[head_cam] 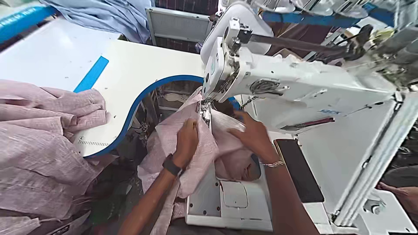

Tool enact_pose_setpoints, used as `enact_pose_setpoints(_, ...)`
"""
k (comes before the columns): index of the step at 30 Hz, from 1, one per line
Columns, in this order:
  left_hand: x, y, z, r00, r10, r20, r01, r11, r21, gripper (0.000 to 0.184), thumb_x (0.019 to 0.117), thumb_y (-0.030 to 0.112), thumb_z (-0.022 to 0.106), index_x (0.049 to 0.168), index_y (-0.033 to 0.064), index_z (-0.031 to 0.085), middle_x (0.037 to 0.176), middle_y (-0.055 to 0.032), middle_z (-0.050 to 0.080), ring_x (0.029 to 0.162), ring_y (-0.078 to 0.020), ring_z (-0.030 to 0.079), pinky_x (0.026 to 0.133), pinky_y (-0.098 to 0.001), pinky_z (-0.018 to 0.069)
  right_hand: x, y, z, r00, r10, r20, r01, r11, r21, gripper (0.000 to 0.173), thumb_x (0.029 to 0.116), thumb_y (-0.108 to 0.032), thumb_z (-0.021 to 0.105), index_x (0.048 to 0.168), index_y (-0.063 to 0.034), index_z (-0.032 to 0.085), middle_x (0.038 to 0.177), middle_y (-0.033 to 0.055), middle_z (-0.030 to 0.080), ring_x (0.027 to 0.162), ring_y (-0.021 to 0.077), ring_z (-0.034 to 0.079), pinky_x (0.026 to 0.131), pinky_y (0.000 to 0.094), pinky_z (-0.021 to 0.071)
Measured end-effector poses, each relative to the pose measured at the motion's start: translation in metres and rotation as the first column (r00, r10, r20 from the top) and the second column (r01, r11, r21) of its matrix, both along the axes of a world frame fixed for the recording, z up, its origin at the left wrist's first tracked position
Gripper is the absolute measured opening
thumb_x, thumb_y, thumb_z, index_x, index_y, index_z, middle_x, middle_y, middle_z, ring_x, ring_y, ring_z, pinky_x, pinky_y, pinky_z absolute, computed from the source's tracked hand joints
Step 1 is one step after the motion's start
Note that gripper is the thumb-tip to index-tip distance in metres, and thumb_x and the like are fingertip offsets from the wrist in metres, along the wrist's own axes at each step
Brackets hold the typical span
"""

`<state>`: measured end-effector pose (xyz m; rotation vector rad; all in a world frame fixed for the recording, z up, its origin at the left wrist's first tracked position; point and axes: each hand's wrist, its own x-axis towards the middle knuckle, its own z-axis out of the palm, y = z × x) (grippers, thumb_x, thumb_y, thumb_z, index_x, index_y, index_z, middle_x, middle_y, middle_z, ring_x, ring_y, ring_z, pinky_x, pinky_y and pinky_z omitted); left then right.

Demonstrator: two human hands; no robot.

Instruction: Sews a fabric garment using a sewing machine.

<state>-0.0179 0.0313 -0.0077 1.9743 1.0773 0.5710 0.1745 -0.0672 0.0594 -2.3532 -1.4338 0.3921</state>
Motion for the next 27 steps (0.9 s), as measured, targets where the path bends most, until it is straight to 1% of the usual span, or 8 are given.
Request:
enact_pose_setpoints(4, 0.006, -0.002, -0.01, 0.997, 0.071, 0.017, -0.071, 0.997, 0.003, 0.032, 0.106, 0.016, 0.047, 0.123, -0.006, 0.063, 0.107, -0.0224, 0.072, 0.093, -0.0347, 0.072, 0.084, -0.0519, 0.0553, 0.035, -0.02, -0.01, 0.997, -0.07, -0.02, 0.071, 0.997, 0.028, 0.022, 0.0993, -0.016, 0.065, 0.098, 0.0056, 0.07, 0.087, 0.0236, 0.067, 0.086, 0.0394, 0.064, 0.079, 0.0605, 0.0465)
enact_pose_setpoints(6, 0.008, 0.009, -0.008, 0.996, 0.065, 0.059, -0.067, 0.997, 0.035, 0.028, 0.1057, 0.018, 0.05, 0.114, -0.0036, 0.065, 0.092, -0.0187, 0.069, 0.082, -0.0326, 0.068, 0.077, -0.0531, 0.0534, 0.005, -0.01, -0.018, 0.993, 0.054, -0.107, -0.04, 0.991, 0.129, 0.023, 0.0987, -0.015, 0.065, 0.106, 0.0048, 0.072, 0.095, 0.0219, 0.071, 0.092, 0.0366, 0.069, 0.084, 0.0586, 0.0525)
enact_pose_setpoints(8, 0.015, 0.014, -0.003, 0.999, 0.035, 0.03, -0.036, 0.998, 0.042, 0.033, 0.1059, 0.023, 0.053, 0.129, 0.0005, 0.061, 0.107, -0.0205, 0.069, 0.087, -0.0339, 0.07, 0.079, -0.0552, 0.056, -0.006, -0.005, -0.02, 0.984, 0.085, -0.155, -0.076, 0.995, 0.065, 0.022, 0.0973, -0.021, 0.067, 0.103, -0.0012, 0.074, 0.092, 0.0167, 0.071, 0.089, 0.0315, 0.067, 0.08, 0.0532, 0.0513)
enact_pose_setpoints(11, 0.015, 0.006, 0.004, 0.995, -0.042, -0.095, 0.044, 0.999, 0.024, 0.057, 0.1034, 0.038, 0.058, 0.153, 0.0114, 0.048, 0.109, -0.0239, 0.067, 0.091, -0.0398, 0.067, 0.082, -0.0586, 0.0522, 0.035, -0.013, -0.007, 0.975, -0.217, 0.046, 0.22, 0.974, -0.05, 0.027, 0.102, -0.018, 0.062, 0.11, 0.0057, 0.072, 0.103, 0.0314, 0.069, 0.104, 0.0509, 0.065, 0.089, 0.0702, 0.046)
enact_pose_setpoints(13, 0.011, 0.001, 0.002, 0.994, -0.04, -0.104, 0.042, 0.999, 0.017, 0.066, 0.1006, 0.044, 0.061, 0.157, 0.0143, 0.043, 0.102, -0.0217, 0.069, 0.086, -0.0368, 0.067, 0.08, -0.0557, 0.0514, 0.041, -0.019, -0.003, 0.924, -0.36, 0.129, 0.346, 0.931, 0.118, 0.024, 0.1017, -0.017, 0.062, 0.105, 0.0043, 0.072, 0.092, 0.0302, 0.068, 0.092, 0.0509, 0.064, 0.08, 0.0705, 0.0432)
enact_pose_setpoints(17, 0.004, 0.002, -0.008, 0.998, -0.069, 0.006, 0.067, 0.975, 0.212, 0.064, 0.0894, 0.039, 0.077, 0.135, -0.0014, 0.058, 0.118, -0.0225, 0.062, 0.082, -0.0324, 0.068, 0.071, -0.0502, 0.0569, -0.019, 0.0, -0.029, 0.993, 0.041, 0.113, -0.085, 0.903, 0.421, 0.015, 0.0941, -0.011, 0.068, 0.1, -0.0005, 0.078, 0.09, 0.0175, 0.075, 0.082, 0.0324, 0.073, 0.073, 0.0533, 0.0572)
enact_pose_setpoints(22, -0.004, -0.005, -0.015, 0.976, -0.194, -0.099, 0.217, 0.888, 0.404, 0.039, 0.1053, 0.019, 0.047, 0.137, 0.0043, 0.063, 0.155, -0.0218, 0.046, 0.136, -0.0425, 0.05, 0.103, -0.0572, 0.0465, -0.026, 0.007, -0.048, 0.958, 0.283, -0.036, -0.232, 0.847, 0.479, 0.017, 0.0913, -0.01, 0.064, 0.097, -0.0029, 0.078, 0.12, 0.0094, 0.075, 0.094, 0.018, 0.074, 0.079, 0.0389, 0.0576)
enact_pose_setpoints(27, 0.003, -0.003, -0.017, 0.976, -0.212, -0.049, 0.211, 0.872, 0.441, 0.037, 0.1019, 0.009, 0.046, 0.132, -0.0071, 0.059, 0.139, -0.024, 0.06, 0.129, -0.0377, 0.06, 0.108, -0.0528, 0.0457, -0.032, 0.007, -0.048, 0.925, 0.352, -0.143, -0.253, 0.852, 0.458, 0.018, 0.0844, -0.008, 0.062, 0.067, -0.0023, 0.061, 0.13, 0.0102, 0.07, 0.085, 0.0109, 0.068, 0.069, 0.031, 0.052)
